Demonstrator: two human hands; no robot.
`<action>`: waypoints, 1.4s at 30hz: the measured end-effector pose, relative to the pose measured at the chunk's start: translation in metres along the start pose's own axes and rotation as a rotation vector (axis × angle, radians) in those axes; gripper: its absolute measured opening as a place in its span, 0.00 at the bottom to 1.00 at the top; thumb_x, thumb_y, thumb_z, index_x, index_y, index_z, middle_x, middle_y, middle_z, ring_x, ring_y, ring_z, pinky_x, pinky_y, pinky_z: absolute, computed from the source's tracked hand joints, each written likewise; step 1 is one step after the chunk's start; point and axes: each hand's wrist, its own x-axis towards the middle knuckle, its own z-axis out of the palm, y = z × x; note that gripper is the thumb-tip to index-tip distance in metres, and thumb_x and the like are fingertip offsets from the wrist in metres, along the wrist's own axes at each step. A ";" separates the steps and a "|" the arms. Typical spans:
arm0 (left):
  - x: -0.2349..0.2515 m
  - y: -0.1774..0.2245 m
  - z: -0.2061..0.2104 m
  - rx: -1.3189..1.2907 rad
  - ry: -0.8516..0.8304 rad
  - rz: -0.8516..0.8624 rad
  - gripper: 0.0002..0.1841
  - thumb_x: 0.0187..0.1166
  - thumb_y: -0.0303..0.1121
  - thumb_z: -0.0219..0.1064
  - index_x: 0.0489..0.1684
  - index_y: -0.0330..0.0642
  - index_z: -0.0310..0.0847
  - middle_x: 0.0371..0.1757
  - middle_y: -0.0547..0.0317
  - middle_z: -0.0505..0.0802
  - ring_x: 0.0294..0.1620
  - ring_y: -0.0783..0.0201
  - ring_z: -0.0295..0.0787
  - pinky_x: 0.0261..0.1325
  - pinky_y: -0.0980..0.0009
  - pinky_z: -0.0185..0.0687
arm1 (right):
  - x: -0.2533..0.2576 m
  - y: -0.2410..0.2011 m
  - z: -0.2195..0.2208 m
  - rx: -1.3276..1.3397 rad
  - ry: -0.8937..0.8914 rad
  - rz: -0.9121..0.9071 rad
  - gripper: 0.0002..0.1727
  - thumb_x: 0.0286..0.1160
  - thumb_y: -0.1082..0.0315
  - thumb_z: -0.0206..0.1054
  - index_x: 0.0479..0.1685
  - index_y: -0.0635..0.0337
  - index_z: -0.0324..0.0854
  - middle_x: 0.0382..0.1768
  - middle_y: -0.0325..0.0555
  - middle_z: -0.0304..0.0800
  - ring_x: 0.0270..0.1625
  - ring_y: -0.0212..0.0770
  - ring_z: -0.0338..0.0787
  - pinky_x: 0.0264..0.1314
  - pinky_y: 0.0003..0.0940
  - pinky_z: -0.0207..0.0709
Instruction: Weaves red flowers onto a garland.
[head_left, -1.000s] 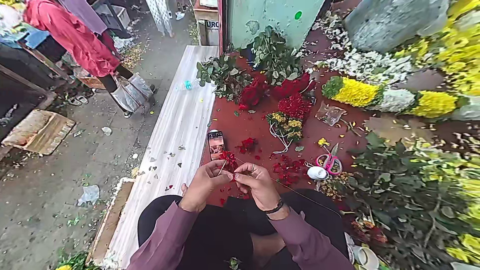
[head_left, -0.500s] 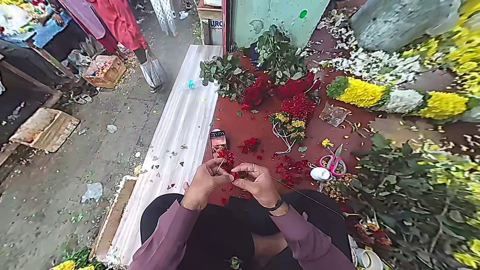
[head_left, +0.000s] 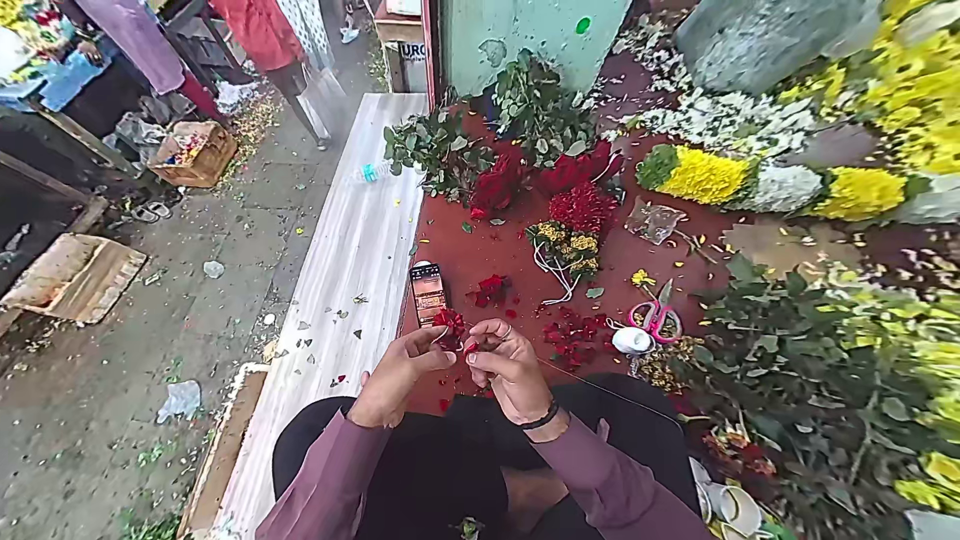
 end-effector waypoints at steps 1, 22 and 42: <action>-0.001 0.000 0.002 0.030 0.034 0.013 0.24 0.74 0.31 0.73 0.69 0.32 0.83 0.55 0.49 0.94 0.56 0.59 0.91 0.63 0.63 0.86 | -0.001 0.000 0.002 0.001 0.051 -0.002 0.19 0.64 0.83 0.71 0.57 0.71 0.79 0.38 0.56 0.88 0.20 0.35 0.78 0.18 0.27 0.72; 0.003 -0.010 -0.005 0.502 0.158 0.175 0.05 0.68 0.35 0.77 0.25 0.46 0.93 0.29 0.65 0.93 0.29 0.69 0.86 0.34 0.69 0.83 | 0.007 0.003 -0.011 -0.407 0.096 0.216 0.43 0.48 0.75 0.83 0.73 0.64 0.69 0.30 0.42 0.81 0.22 0.34 0.76 0.17 0.27 0.68; -0.016 0.077 -0.001 0.849 0.226 -0.020 0.09 0.65 0.40 0.77 0.20 0.48 0.91 0.20 0.67 0.89 0.23 0.70 0.83 0.31 0.64 0.79 | -0.001 -0.025 -0.023 -1.119 -0.282 -0.094 0.29 0.75 0.48 0.71 0.75 0.45 0.81 0.65 0.37 0.89 0.55 0.35 0.91 0.61 0.41 0.87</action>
